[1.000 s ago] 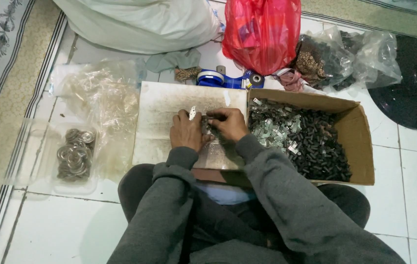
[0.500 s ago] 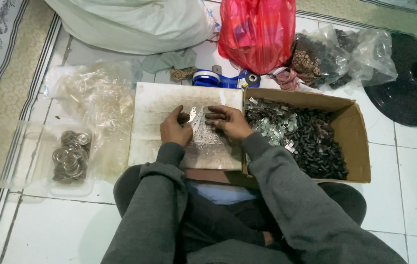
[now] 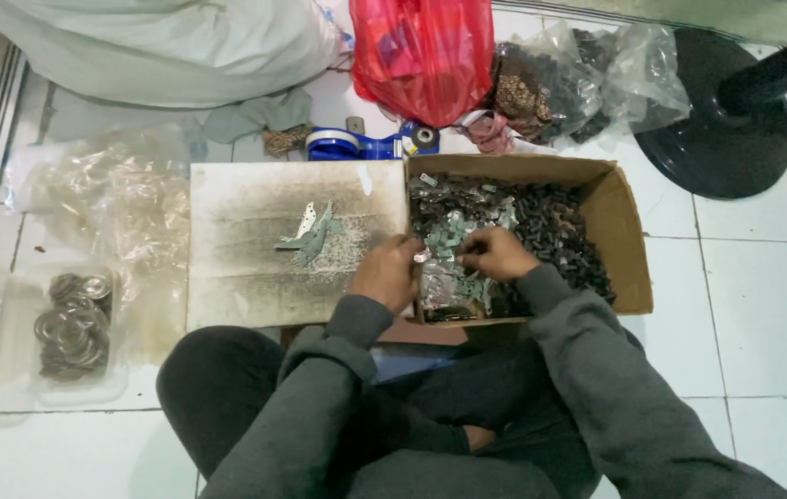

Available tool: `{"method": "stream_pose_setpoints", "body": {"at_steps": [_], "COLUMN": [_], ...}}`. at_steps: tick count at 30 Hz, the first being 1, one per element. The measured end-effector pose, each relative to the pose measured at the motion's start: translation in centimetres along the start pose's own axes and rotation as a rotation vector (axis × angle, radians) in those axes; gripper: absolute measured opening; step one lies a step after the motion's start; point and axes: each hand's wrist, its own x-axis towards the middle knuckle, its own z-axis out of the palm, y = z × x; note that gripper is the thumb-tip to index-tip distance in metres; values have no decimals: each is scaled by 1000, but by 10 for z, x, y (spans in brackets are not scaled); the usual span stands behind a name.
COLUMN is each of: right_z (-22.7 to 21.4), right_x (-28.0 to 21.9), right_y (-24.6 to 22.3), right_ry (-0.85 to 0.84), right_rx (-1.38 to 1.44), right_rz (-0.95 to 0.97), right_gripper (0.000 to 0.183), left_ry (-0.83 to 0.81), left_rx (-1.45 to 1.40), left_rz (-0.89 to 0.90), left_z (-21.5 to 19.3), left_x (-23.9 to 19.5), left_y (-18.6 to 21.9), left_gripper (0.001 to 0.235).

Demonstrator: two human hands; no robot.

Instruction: The person sits on the floor and sorts small metal hardware pieces from a cardboard box onto a white board. They separate silver-colored flat pieces and dark cylindrical pieces, then place some of the sorted items into a clear plastic bag.

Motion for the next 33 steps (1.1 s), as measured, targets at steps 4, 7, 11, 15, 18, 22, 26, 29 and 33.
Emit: {"method": "stream_pose_setpoints", "body": {"at_steps": [4, 7, 11, 15, 18, 22, 26, 29, 33], "right_z": [38, 57, 87, 113, 122, 143, 160, 126, 84], "right_x": [6, 15, 30, 54, 68, 84, 98, 64, 4], "right_y": [76, 121, 172, 216, 255, 305, 344, 268, 131], "right_ry": [-147, -126, -106, -90, -78, -68, -55, -31, -93], "right_rx": [-383, -398, -456, -531, -572, -621, -695, -574, -297], "right_rz": [8, 31, 55, 83, 107, 125, 154, 57, 4], "right_gripper": [25, 24, 24, 24, 25, 25, 26, 33, 31], "left_ry": [-60, -36, -522, -713, -776, -777, -731, -712, -726], "left_rx": [385, 518, 720, 830, 826, 841, 823, 829, 828], "left_rz": [274, 351, 169, 124, 73, 33, 50, 64, 51], "left_z": [43, 47, 59, 100, 75, 80, 94, 91, 55], "left_x": [12, 14, 15, 25, 24, 25, 33, 33, 21], "left_y": [34, 55, 60, 39, 56, 57, 43, 46, 70], "left_gripper": [17, 12, 31, 40, 42, 47, 47, 45, 44]}}
